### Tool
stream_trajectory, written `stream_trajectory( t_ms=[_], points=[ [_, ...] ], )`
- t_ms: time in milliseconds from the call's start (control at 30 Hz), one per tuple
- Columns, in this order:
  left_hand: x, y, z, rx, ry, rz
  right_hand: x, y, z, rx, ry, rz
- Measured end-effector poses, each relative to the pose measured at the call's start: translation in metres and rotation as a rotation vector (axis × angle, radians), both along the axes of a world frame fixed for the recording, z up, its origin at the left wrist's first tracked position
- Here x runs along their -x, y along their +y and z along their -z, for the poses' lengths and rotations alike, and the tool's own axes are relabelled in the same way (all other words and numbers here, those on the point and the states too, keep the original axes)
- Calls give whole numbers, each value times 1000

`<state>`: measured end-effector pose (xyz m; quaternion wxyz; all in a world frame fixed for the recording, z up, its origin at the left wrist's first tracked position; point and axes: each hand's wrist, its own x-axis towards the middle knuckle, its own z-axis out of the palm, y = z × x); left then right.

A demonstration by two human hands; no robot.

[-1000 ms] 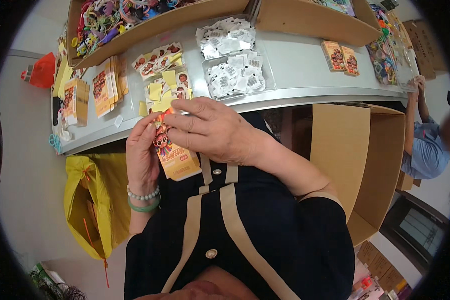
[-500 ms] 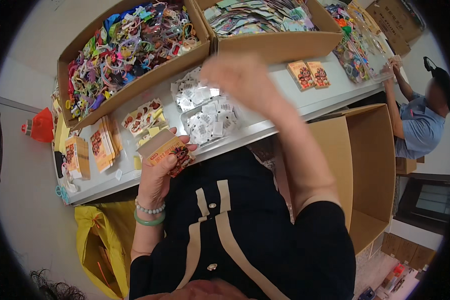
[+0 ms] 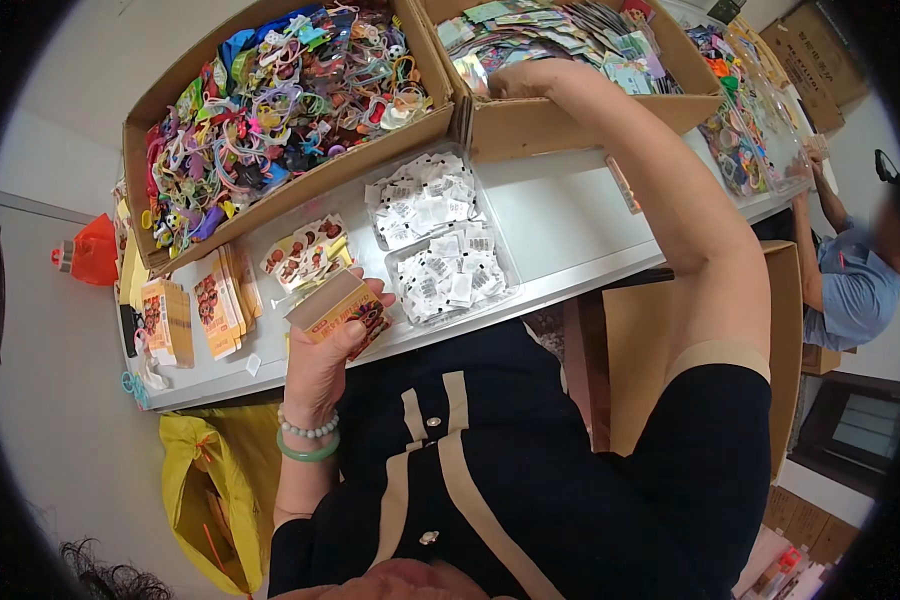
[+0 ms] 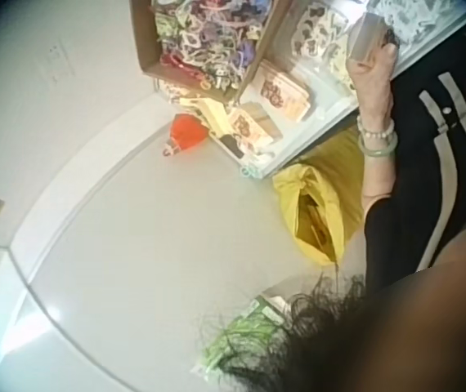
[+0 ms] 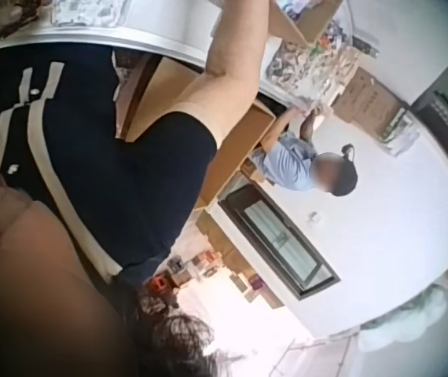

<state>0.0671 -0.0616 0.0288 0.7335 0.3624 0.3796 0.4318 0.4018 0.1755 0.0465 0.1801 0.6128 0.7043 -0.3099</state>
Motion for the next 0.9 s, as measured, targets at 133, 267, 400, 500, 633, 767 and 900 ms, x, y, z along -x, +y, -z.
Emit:
stream_trajectory(
  t_ms=[133,267,400,500,633,767,900],
  points=[
    [-6,3,-1,-1,16,43,-2,3,5,-105,337,-179],
    [-10,-1,0,-40,72,33,8,10,4,117,143,-224],
    [-12,-4,1,-40,61,37,-15,20,29,-379,110,-346],
    [-16,-4,-3,-35,78,60,-35,27,50,-461,146,-488],
    [-18,-9,1,-44,71,48,-5,26,34,92,177,-237],
    [-20,-16,-4,-32,87,19,-11,18,21,-425,-129,-221],
    [-21,-16,-9,-69,150,22,-38,33,30,-76,51,330]
  ],
)
